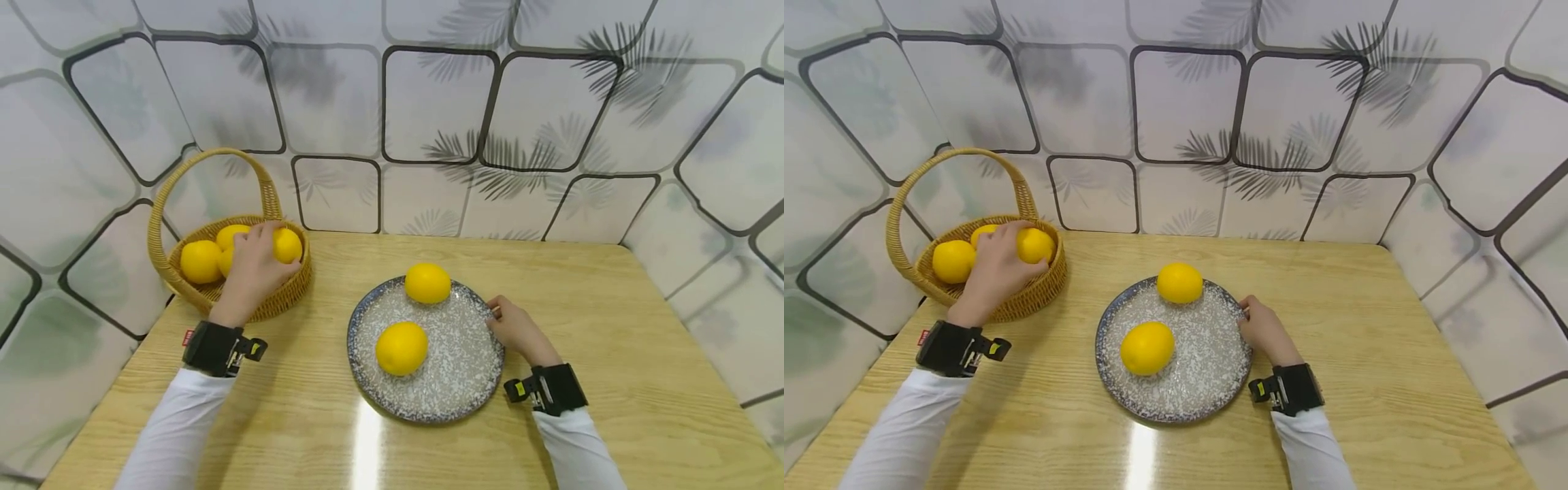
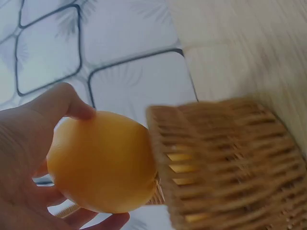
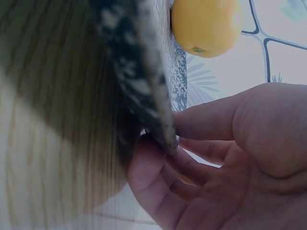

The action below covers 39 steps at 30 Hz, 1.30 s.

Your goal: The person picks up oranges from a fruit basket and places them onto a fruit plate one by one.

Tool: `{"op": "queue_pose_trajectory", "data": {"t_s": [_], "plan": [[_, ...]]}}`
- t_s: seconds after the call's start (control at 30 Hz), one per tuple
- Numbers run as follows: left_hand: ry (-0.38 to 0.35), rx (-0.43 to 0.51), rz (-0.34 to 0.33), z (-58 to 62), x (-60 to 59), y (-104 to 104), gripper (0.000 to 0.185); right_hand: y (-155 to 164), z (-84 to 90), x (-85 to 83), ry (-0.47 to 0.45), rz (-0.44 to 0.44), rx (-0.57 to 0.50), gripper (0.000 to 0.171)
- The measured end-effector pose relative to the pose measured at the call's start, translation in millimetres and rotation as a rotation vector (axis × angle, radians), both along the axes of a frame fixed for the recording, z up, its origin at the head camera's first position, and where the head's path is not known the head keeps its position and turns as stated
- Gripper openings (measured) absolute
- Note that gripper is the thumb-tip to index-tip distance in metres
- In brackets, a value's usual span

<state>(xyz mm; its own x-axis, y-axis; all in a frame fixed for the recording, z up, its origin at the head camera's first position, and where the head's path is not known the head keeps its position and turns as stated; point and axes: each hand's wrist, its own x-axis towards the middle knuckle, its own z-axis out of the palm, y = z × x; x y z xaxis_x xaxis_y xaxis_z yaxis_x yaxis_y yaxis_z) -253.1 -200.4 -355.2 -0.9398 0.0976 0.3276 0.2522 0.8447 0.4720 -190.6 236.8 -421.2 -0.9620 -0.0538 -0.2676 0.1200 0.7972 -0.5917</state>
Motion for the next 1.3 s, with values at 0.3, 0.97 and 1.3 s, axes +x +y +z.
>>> {"op": "queue_pose_trajectory", "data": {"t_s": [0.3,0.97,1.3], "plan": [[0.094,-0.123,-0.099,7.6,13.0,32.5,0.062,0.6,-1.2,-0.2,-0.001,-0.004,0.002,0.040],[-0.121,-0.161,-0.293,-22.8,41.8,98.1,0.071,1.7,-1.3,-0.7,-0.016,-0.016,0.006,0.041],[-0.220,-0.162,-0.353,-33.5,45.8,109.9,0.070,0.7,0.1,0.5,-0.017,-0.016,0.002,0.040]]}}
